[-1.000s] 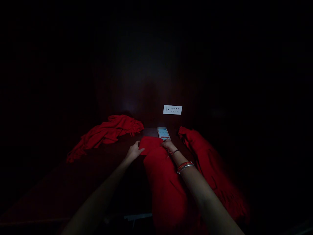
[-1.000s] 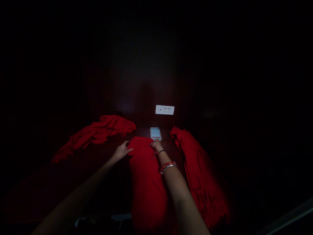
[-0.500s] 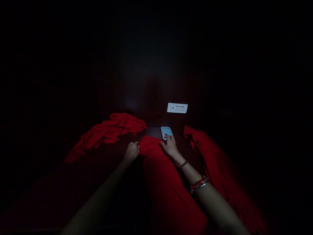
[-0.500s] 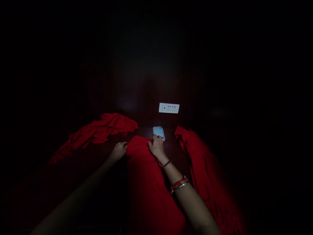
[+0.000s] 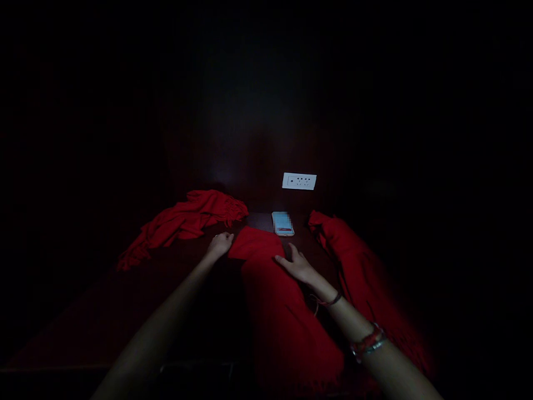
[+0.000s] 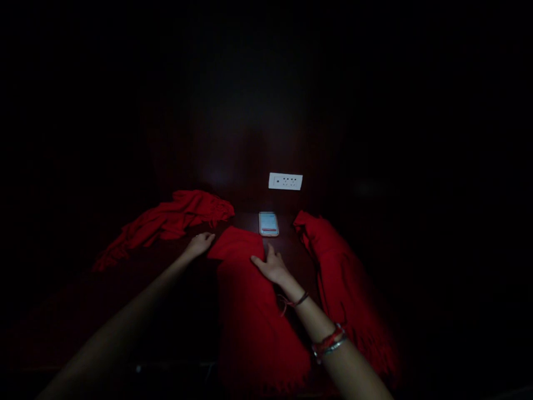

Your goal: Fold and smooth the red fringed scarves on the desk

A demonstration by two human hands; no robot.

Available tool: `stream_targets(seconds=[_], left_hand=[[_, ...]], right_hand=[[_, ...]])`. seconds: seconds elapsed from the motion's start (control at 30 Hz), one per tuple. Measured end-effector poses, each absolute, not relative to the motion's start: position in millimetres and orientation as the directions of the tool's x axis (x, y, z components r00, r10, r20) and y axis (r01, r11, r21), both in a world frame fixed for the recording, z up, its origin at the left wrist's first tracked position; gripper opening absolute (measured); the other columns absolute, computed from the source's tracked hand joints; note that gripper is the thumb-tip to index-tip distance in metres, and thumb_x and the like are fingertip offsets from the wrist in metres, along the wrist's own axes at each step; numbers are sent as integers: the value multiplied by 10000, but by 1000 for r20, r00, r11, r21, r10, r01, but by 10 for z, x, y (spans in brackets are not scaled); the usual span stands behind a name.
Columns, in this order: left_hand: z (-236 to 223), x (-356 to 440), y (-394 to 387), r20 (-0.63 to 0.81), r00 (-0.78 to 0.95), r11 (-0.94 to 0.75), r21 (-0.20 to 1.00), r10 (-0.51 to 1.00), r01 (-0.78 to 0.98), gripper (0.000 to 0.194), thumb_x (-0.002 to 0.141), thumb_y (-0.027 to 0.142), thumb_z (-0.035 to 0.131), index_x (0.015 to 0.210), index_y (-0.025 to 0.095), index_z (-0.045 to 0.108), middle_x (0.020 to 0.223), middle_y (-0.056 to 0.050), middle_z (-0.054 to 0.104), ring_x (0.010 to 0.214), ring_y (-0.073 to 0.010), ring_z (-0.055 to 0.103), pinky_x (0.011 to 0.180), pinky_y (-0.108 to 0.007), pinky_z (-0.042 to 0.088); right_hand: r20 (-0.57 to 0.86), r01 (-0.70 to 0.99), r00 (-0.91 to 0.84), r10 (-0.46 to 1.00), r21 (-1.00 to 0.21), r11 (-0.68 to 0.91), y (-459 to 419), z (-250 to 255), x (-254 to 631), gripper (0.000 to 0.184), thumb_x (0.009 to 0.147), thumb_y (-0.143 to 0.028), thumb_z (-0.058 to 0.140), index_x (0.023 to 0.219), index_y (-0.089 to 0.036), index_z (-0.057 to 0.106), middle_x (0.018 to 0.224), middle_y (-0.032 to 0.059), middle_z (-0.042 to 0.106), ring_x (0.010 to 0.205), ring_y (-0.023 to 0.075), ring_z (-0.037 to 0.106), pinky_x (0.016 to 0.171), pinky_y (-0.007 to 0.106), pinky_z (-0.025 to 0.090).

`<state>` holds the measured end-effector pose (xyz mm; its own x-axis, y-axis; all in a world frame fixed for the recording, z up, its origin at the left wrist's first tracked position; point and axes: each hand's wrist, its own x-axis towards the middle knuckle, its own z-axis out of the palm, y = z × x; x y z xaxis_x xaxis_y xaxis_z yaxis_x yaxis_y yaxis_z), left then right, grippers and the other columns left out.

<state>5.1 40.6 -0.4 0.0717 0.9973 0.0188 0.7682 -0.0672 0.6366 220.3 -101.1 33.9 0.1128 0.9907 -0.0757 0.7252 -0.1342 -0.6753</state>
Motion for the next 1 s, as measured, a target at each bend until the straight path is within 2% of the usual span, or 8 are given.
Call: stream_targets(seconds=[0.1, 0.2, 0.37, 0.47, 0.53, 0.63, 0.8, 1.0], left_hand=[[94, 186, 577, -86, 127, -26, 725, 988, 689, 272, 735, 367, 459, 740, 115, 561, 688, -90, 601, 733, -222, 573, 603, -282, 436], [177, 327, 653, -169, 206, 13, 802, 964, 597, 188, 651, 307, 573, 688, 124, 547, 566, -40, 577, 600, -188, 571, 493, -243, 435], [314, 343, 562, -132, 329, -9, 919, 935, 393, 145, 680, 190, 538, 820, 191, 500, 693, 23, 587, 623, -94, 573, 539, -174, 454], [452, 270, 466, -66, 354, -44, 955, 933, 294, 248, 722, 116, 453, 949, 212, 430, 761, 28, 572, 616, -59, 564, 582, -170, 457], [586, 249, 414, 21, 373, -98, 977, 928, 191, 382, 712, 71, 429, 1052, 229, 361, 799, 22, 568, 602, -57, 558, 591, -189, 462], [866, 330, 344, 167, 446, -207, 977, 879, 43, 550, 674, 45, 454, 1154, 257, 288, 873, 4, 572, 647, -84, 568, 618, -233, 469], [1471, 852, 189, 292, 513, -344, 939, 807, 5, 381, 667, 35, 456, 1016, 171, 525, 993, -28, 558, 786, -113, 559, 729, -244, 440], [1884, 1789, 260, 434, 488, -371, 901, 758, -226, 531, 695, -19, 395, 1187, 180, 410, 1001, -55, 573, 752, -108, 573, 764, -301, 430]], right_hand=[[-145, 617, 59, 988, -773, -151, -1225, 277, 2259, 907, 638, -524, 509, 1310, -94, 78, 1266, 162, 333, 1149, 228, 332, 928, 323, 279], [-137, 537, 59, 989, -831, -147, -1338, 171, 2255, 1003, 559, -440, 620, 1313, -126, 38, 1237, 139, 386, 1103, 215, 395, 913, 320, 307], [-103, 287, 144, 984, -947, -141, -1370, 128, 2186, 1000, 535, -239, 652, 1306, -158, 20, 1257, 117, 368, 1087, 183, 420, 859, 303, 382], [-131, 105, 155, 979, -983, -149, -1473, 228, 2136, 955, 576, -139, 595, 1300, -175, -27, 1171, 93, 469, 990, 163, 507, 764, 287, 455], [-122, 50, 150, 981, -990, -131, -1598, 339, 2142, 936, 594, -103, 561, 1296, -192, -52, 1106, 71, 523, 937, 153, 541, 732, 285, 475], [-77, 39, 151, 985, -996, -84, -1836, 584, 2261, 882, 627, -105, 532, 1297, -213, -30, 1059, 59, 551, 887, 144, 565, 732, 286, 480], [48, 154, 284, 958, -988, 3, -2214, 1259, 2719, 807, 651, -163, 546, 1302, -222, 72, 1134, 84, 497, 918, 148, 547, 756, 270, 468], [324, 364, 435, 840, -917, 165, -2309, 1891, 3283, 720, 617, -120, 567, 1254, -249, 256, 1012, 59, 555, 775, 165, 572, 690, 330, 477]])
